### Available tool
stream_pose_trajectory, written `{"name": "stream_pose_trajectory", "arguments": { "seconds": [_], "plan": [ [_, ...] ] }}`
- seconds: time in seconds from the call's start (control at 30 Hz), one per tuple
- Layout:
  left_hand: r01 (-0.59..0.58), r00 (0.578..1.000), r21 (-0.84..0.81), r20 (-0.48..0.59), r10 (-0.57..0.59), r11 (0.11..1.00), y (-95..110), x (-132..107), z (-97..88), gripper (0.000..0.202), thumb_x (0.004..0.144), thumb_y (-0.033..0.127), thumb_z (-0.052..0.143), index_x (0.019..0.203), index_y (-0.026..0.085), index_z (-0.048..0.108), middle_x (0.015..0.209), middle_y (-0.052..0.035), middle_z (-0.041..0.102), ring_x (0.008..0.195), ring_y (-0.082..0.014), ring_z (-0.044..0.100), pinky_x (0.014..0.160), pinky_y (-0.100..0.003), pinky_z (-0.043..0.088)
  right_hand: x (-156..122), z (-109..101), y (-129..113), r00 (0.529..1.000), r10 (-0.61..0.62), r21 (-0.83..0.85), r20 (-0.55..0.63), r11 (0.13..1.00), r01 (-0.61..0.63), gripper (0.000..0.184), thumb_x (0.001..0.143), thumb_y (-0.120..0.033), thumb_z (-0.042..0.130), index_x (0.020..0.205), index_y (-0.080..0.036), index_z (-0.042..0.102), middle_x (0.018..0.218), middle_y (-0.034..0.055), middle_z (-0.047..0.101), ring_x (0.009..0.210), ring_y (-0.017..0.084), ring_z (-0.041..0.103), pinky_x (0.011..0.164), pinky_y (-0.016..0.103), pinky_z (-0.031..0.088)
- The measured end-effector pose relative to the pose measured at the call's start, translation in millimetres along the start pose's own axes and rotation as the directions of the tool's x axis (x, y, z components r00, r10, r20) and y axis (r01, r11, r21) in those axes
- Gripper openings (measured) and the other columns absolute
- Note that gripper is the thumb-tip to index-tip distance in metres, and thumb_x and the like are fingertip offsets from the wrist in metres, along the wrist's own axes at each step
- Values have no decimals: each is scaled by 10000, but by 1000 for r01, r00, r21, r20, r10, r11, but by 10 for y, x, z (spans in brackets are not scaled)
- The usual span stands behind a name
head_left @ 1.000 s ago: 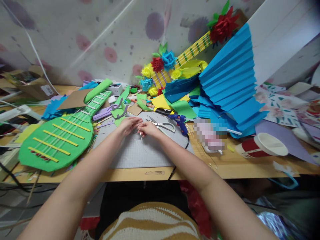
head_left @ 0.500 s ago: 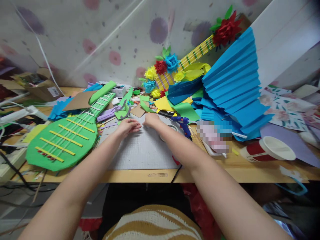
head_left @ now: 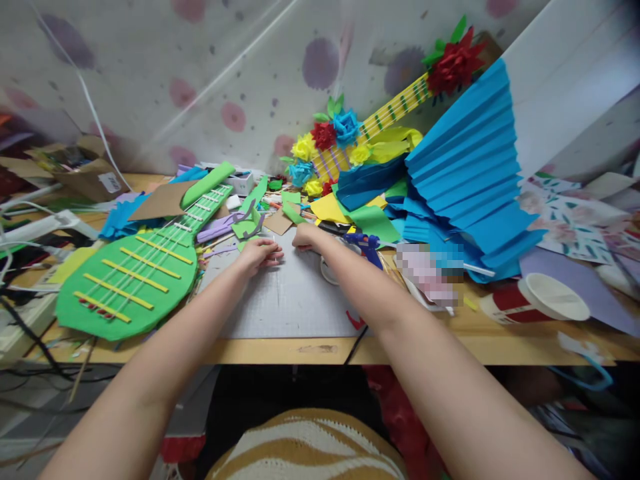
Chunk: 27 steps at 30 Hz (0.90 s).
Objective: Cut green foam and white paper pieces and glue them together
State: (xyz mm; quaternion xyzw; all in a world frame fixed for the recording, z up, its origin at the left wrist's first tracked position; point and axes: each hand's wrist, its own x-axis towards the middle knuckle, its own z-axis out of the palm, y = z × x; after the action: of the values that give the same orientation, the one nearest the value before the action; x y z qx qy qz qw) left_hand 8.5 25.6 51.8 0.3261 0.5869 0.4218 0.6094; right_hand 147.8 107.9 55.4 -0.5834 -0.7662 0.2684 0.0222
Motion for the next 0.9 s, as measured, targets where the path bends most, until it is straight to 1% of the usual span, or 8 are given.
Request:
{"name": "stream_pose_trajectory", "arguments": {
  "seconds": [0.07,0.17,0.33,0.5,0.6,0.7,0.8,0.9],
  "plan": [
    [6,1000,-2,1,-6,1000,-2,14,18,73,736,73,606,711,104,545,730,-68,648,575,-141,646,477,-240,524,-81,-39,45,998,67,-43,22,997,-66,28,589,-112,656,571,-111,634,541,99,614,629,220,625,628,316,501],
    [22,1000,-5,8,-21,1000,-3,39,56,120,690,53,653,698,104,544,719,-70,648,564,-143,645,499,-251,535,-163,-42,9,993,117,-145,25,983,-112,116,616,-209,671,672,-108,658,633,134,648,726,247,641,687,332,502],
    [56,995,-2,81,-56,998,-8,79,76,184,623,-10,685,706,97,560,728,-87,659,601,-163,657,550,-280,550,-105,95,-232,997,72,-266,-23,961,-75,291,529,-101,722,815,-119,672,988,200,646,1028,318,583,824,386,475],
    [44,997,-45,72,-40,998,-11,34,-19,238,583,-22,707,732,96,564,721,-96,661,621,-195,664,557,-296,548,-64,61,-269,994,88,-210,62,975,-74,178,503,-58,701,659,-135,664,781,131,672,911,273,621,742,318,487],
    [39,998,-44,45,-37,998,-9,0,-54,193,622,-15,680,732,92,564,737,-99,661,619,-186,664,541,-277,543,-180,-26,-103,987,87,-120,135,990,-70,51,549,-121,671,559,-134,623,537,64,601,598,175,597,547,246,458],
    [41,998,-41,44,-39,998,-9,3,-22,123,671,-2,643,732,81,577,761,-106,666,623,-166,663,542,-256,543,-350,-1,78,993,15,101,113,995,-26,137,690,-237,556,591,-147,586,465,-5,516,406,73,431,415,200,349],
    [43,995,-59,89,-37,997,-13,32,55,106,676,6,646,734,75,592,736,-115,669,614,-157,660,554,-244,545,-489,144,175,995,-100,550,25,833,70,104,684,-230,537,630,-145,562,460,-51,463,379,36,342,386,175,269],
    [64,990,-64,131,-55,996,-23,56,126,113,665,3,657,728,80,605,676,-96,660,568,-144,647,545,-238,548,-564,286,203,993,-121,691,-8,717,93,98,650,-235,551,648,-139,571,437,-75,426,379,31,316,390,171,236]
  ]
}}
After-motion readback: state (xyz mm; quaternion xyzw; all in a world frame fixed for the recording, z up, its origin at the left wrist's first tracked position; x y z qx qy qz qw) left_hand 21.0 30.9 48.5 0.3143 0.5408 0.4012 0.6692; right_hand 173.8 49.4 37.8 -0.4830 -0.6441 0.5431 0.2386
